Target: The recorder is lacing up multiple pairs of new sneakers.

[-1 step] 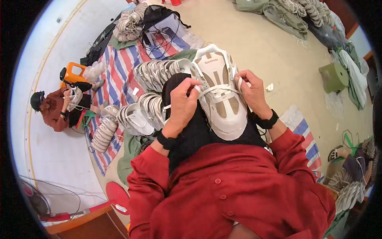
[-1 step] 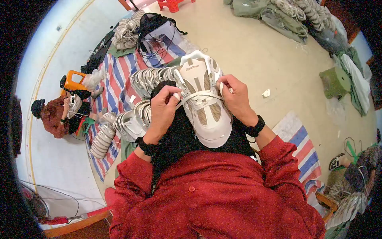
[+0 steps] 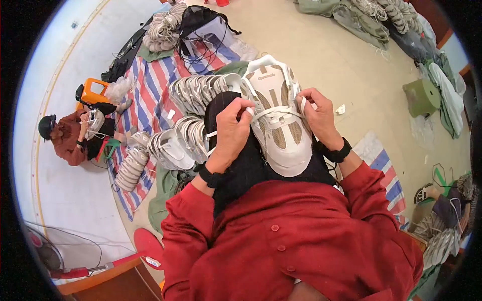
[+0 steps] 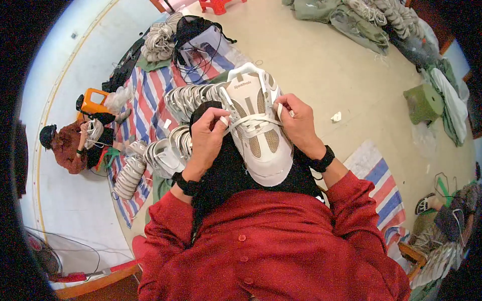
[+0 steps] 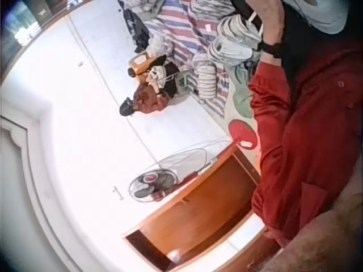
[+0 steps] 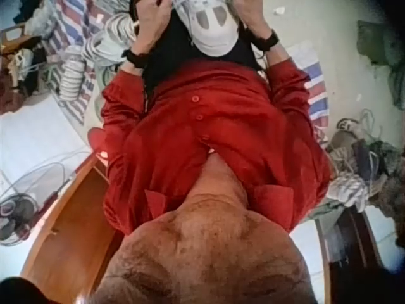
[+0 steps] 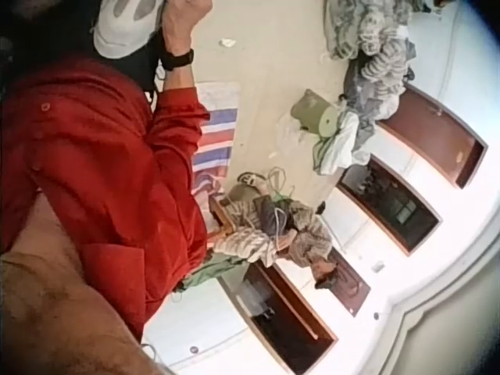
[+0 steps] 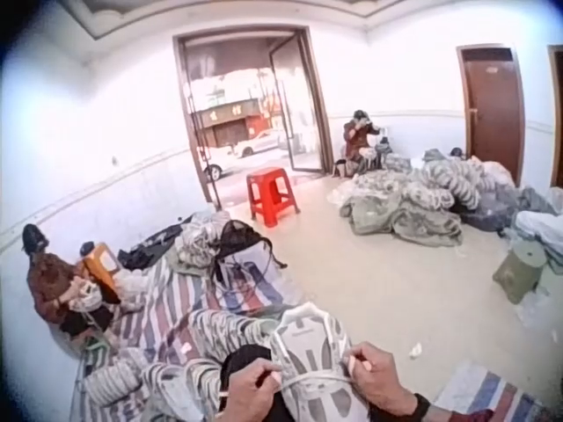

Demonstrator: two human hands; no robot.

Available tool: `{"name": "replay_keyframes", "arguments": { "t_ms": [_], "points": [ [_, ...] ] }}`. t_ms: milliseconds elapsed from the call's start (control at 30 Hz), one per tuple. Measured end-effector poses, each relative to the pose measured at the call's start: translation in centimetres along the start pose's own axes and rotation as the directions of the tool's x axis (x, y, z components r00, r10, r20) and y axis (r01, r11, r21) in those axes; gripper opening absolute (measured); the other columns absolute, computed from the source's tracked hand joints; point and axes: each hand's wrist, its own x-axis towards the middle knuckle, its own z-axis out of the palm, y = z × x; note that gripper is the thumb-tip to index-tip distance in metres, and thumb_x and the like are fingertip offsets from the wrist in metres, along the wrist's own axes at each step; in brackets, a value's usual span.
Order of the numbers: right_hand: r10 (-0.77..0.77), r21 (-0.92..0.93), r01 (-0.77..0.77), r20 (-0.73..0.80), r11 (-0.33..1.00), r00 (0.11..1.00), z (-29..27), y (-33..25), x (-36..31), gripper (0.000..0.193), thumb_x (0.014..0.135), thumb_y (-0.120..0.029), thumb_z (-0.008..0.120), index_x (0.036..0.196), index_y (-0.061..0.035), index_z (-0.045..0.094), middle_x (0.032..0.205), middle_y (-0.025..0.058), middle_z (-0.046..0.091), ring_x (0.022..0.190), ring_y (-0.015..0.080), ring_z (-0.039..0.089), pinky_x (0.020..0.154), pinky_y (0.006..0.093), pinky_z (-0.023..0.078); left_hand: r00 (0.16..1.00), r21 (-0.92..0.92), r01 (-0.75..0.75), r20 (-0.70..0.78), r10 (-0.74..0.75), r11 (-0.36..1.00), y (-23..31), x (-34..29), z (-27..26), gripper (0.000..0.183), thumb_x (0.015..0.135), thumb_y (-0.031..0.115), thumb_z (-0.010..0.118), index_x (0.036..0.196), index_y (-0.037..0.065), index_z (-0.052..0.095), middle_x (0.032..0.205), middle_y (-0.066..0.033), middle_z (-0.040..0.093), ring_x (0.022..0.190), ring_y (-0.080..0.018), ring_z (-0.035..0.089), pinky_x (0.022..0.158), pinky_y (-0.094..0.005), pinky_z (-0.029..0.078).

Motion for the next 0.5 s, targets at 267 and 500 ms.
{"name": "replay_keyframes", "arguments": {
  "t_ms": [267,500],
  "points": [
    [-0.225,-0.249,0.223,0.020,0.942,0.974,-0.2,0.2,0.4,0.011,0.081,0.001,0.055,0.091,-0.0013,0.059,0.079,0.0126,0.059,0.069,0.0264,0.059,0.062,0.0348,0.047,0.999,0.128,-0.032,-0.032,0.037,0.991,-0.5,-0.1,0.9,0.009,0.091,0.005,0.059,0.099,0.001,0.062,0.082,0.0010,0.062,0.075,-0.0053,0.052,0.068,-0.0215,0.045],
    [-0.388,-0.497,0.448,0.226,0.743,0.894,-0.8,-2.2,1.5,0.012,0.078,0.001,0.054,0.089,-0.0020,0.058,0.082,0.0155,0.059,0.076,0.0350,0.060,0.065,0.0411,0.048,0.987,0.029,-0.062,-0.145,0.066,0.998,-0.7,-0.1,1.4,0.013,0.083,-0.003,0.058,0.095,0.001,0.061,0.075,-0.0079,0.060,0.065,-0.0133,0.054,0.063,-0.0263,0.046]
  ]
}}
